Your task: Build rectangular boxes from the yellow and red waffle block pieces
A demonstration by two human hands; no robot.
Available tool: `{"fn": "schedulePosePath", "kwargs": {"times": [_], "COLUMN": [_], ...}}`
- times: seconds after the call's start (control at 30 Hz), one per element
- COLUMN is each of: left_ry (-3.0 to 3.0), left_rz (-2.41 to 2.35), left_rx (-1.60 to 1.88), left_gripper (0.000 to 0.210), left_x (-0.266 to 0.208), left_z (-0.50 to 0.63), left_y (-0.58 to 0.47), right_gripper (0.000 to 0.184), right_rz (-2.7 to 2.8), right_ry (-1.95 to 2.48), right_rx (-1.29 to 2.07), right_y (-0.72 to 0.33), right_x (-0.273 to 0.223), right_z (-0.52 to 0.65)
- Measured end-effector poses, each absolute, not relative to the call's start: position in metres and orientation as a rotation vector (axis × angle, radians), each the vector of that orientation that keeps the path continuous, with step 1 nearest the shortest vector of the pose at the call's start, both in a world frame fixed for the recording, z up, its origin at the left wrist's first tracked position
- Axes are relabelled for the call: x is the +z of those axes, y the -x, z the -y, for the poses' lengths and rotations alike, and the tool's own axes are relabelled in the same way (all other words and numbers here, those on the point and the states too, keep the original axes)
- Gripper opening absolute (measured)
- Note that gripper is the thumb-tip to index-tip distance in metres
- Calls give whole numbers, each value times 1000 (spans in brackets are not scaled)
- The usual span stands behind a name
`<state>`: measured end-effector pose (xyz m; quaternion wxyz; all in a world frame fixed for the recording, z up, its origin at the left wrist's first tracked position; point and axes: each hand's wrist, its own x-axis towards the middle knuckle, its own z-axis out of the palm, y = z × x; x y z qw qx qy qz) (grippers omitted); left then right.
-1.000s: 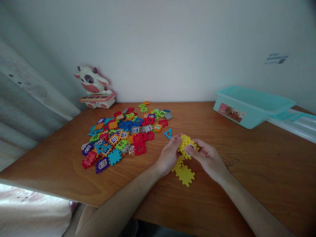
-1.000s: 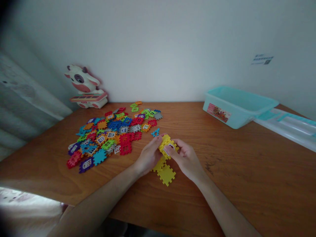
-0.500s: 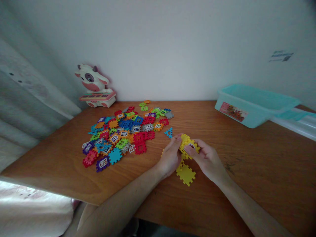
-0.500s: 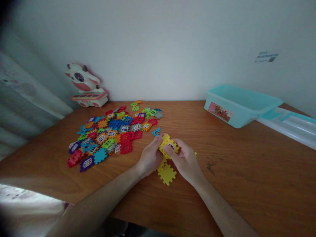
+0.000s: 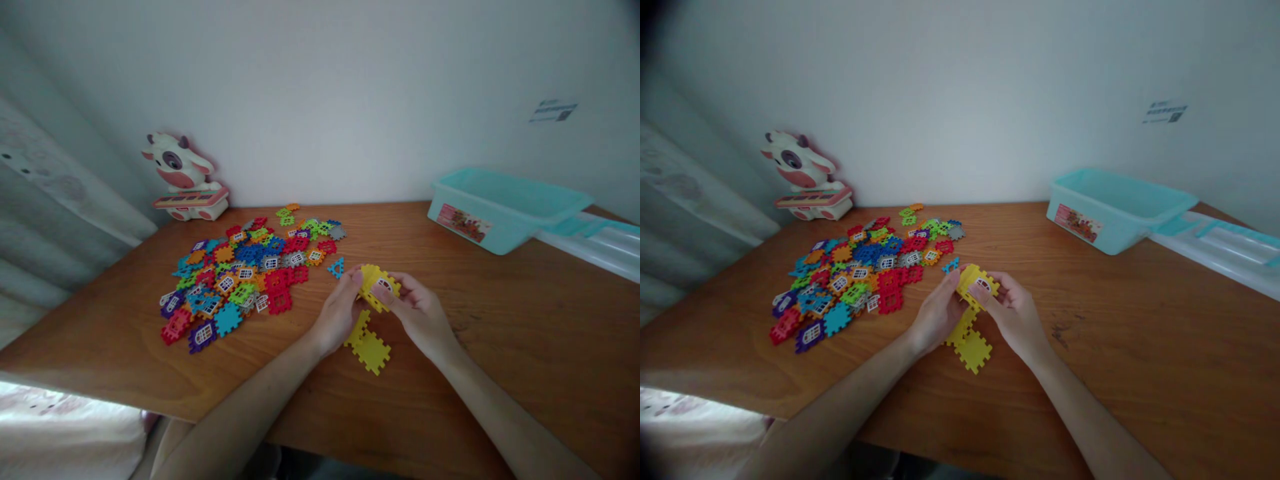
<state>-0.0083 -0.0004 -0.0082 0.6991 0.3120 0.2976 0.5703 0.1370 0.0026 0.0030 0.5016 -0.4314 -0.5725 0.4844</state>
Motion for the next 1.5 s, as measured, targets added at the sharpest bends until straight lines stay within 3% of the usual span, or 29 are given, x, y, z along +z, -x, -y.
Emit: {"fn": "schedulePosePath", "kwargs": {"times": [0.17,0.63,0.87,1.03,1.33,1.5], "left_ry": [-768,-659,-924,-952,-911,-997], "left_rz": [-710,-623,-621,-716,-798,-653], "left_rx": [1156,1436,1266,1332,1450,1332], "left_gripper": [45,46,61,75,71,81], "left_x": [2,-7,-4,-5,-14,-11], "left_z": [-2,-1,-2,-4,-5,-3], "left_y": [14,3,12,16,14,16], "right_gripper": [47,29,26,32,28,23], "right_rz": [1360,1476,1160,1114,1143,1286], "right_ry": [1062,984,805,760,725,726], "right_rx": [1177,1061,1352,1446,1445,1286], "right_y": [-141,-135,-135,-136,-135,-138], "right_x": [4,-2,1,10,0,-2], "right_z": [-6,0,-1,1,1,-1]}}
